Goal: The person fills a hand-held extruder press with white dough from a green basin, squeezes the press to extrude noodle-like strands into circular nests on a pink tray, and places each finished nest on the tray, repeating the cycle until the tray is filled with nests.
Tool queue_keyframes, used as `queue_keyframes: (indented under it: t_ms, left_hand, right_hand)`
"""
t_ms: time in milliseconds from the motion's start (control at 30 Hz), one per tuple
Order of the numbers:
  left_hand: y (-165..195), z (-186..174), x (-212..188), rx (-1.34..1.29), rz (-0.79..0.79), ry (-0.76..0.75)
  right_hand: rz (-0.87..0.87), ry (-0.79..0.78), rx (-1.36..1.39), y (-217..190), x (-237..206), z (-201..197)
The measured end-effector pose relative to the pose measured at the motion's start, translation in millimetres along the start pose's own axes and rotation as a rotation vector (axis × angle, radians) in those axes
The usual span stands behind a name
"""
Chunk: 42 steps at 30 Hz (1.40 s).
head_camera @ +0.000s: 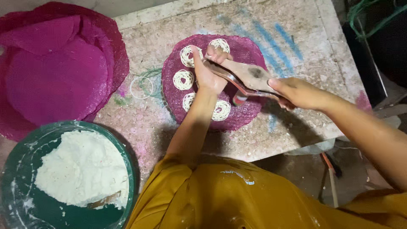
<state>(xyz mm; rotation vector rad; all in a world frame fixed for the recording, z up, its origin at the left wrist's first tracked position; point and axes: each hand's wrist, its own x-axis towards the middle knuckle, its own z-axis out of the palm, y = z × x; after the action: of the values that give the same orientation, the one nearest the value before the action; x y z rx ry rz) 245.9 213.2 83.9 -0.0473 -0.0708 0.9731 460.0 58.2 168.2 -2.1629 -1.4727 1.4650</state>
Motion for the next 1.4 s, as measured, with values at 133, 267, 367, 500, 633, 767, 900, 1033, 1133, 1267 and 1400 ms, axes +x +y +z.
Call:
queue_keyframes:
  t_ms: [133,267,367,500,633,767,900,1033,1133,1267,1400]
  left_hand:
    - [9,-17,12,0.107,0.099,0.062]
    - [19,-34,11,0.129,0.122,0.036]
    - [6,-40,7,0.055,0.138,0.055]
    - [-5,-31,19,0.058,0.186,0.164]
    - [13,-18,24,0.133,0.219,0.093]
    - [8,-21,13,0.137,0.223,0.228]
    - [-12,-22,26,0.089,0.245,0.261]
    - [-7,-11,40,0.055,0.191,0.108]
    - [4,-13,29,0.194,0.007,0.383]
    - [0,-46,8,1.06,-0.373,0.471]
    - [1,-87,-3,1.216,-0.517,0.414]
  right_hand:
    - [-0.142,0.275,-0.264,-19,4,17]
    - [-0.075,0.25,-0.316,-33,3,29]
    - [-0.04,0.179,-0.308,-35,-6,18]
    - [-0.121,0.273,-0.39,-38,-7,-1]
    - [-0.175,0.293,-0.312,-43,1,11]
    - [-0.164,0.212,-0.303,-40,-1,11]
    - [-0.078,0.25,-0.373,-34,-2,-9]
    - [-0.259,0.379,-0.373,-28,3,-12]
    - [-0.347,0.376,-0.268,-20,6,-10]
    - [-0.317,0.358,-0.195,-5,8,-11]
    - [-0.413,0.467,-0.196,7,20,-5]
